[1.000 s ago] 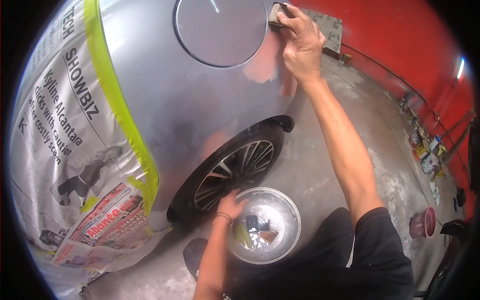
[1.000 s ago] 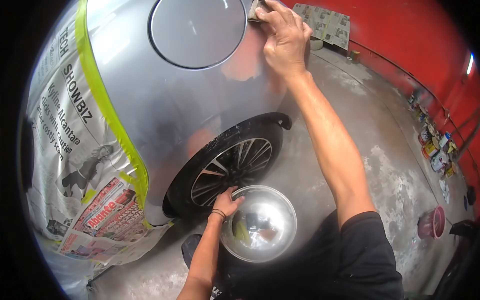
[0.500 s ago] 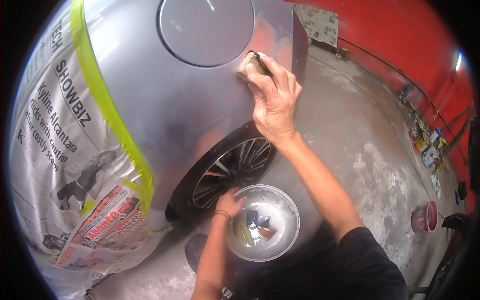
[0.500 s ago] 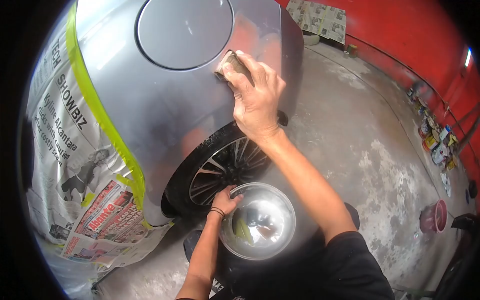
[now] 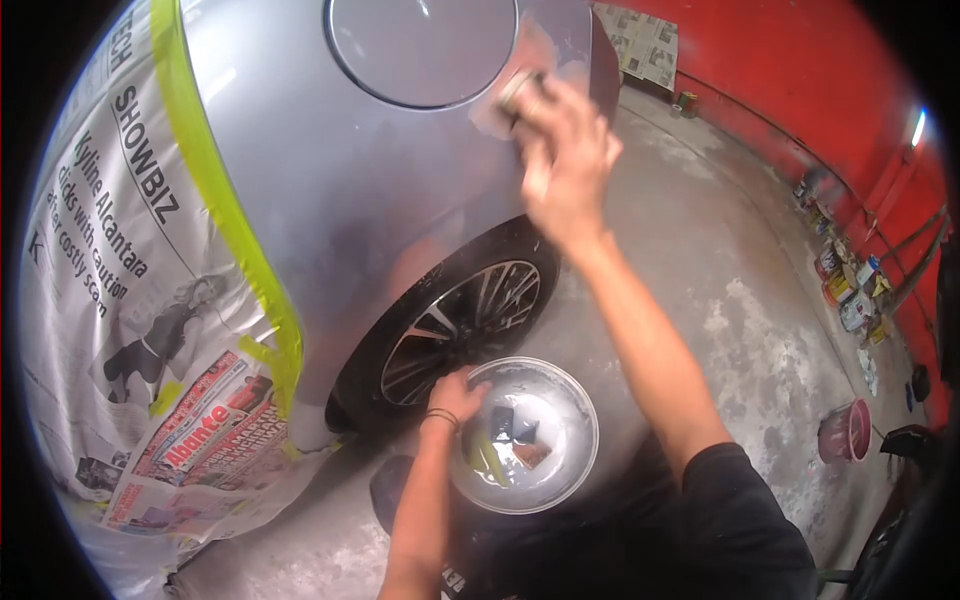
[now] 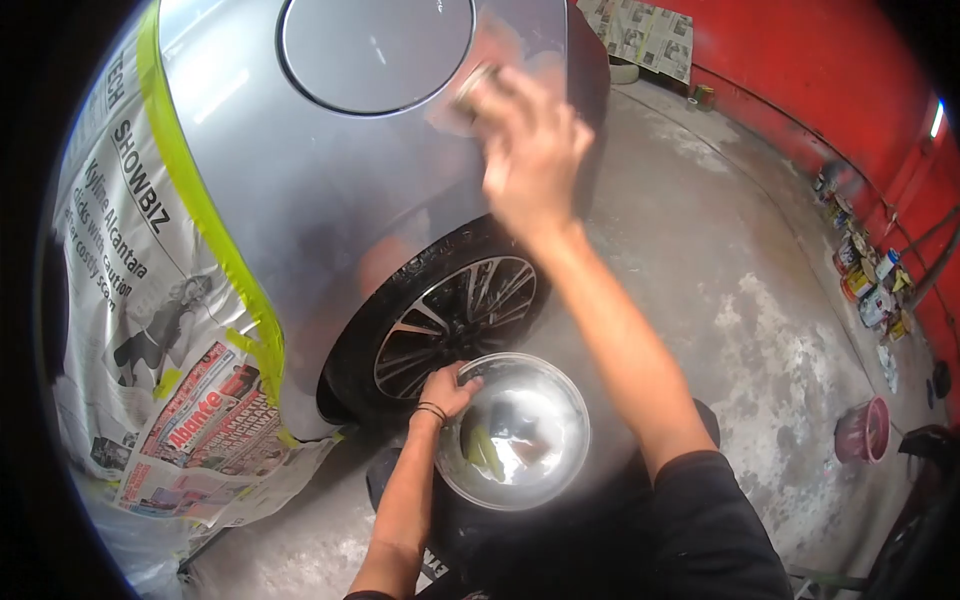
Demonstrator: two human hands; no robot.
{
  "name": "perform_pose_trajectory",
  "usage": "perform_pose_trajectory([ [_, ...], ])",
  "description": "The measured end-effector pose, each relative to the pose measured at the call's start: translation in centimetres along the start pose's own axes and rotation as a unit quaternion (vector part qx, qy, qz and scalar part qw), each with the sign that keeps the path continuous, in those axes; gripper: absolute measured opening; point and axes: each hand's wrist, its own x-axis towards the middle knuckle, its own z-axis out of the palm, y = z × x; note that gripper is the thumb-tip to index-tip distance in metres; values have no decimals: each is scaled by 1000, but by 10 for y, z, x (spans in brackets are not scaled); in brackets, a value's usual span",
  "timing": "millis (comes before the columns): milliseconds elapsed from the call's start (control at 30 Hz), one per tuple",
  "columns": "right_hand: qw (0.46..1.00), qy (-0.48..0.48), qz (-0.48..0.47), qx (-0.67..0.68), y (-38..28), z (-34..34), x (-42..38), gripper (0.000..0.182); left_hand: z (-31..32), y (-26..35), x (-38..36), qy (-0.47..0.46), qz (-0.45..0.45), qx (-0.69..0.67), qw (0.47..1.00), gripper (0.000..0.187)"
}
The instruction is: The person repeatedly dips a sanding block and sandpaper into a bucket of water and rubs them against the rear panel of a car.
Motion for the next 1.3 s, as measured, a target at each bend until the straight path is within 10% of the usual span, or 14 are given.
perform_pose_trajectory([
  [133,977,65,179,91,22,24,43,34,6,12,-3,9,46,-12,999,59],
  [333,999,-15,19,46,-45,-7,-37,39,19,25,33,-55,50,-8,997,58],
  [533,982,74,150,92,-28,18,5,37,21,28,33,-52,41,-4,998,51],
  [733,1000,-3,12,5,-31,-4,-3,34,17,30,30,-39,30,-11,999,50],
  [867,982,77,151,83,2,22,27,37,17,31,30,-46,19,-10,999,50],
  [1067,1000,-11,-8,5,-33,-9,-23,46,14,31,28,-41,42,-13,998,52],
  [1300,998,43,50,18,-10,11,11,38,14,33,29,-43,36,-5,998,55],
])
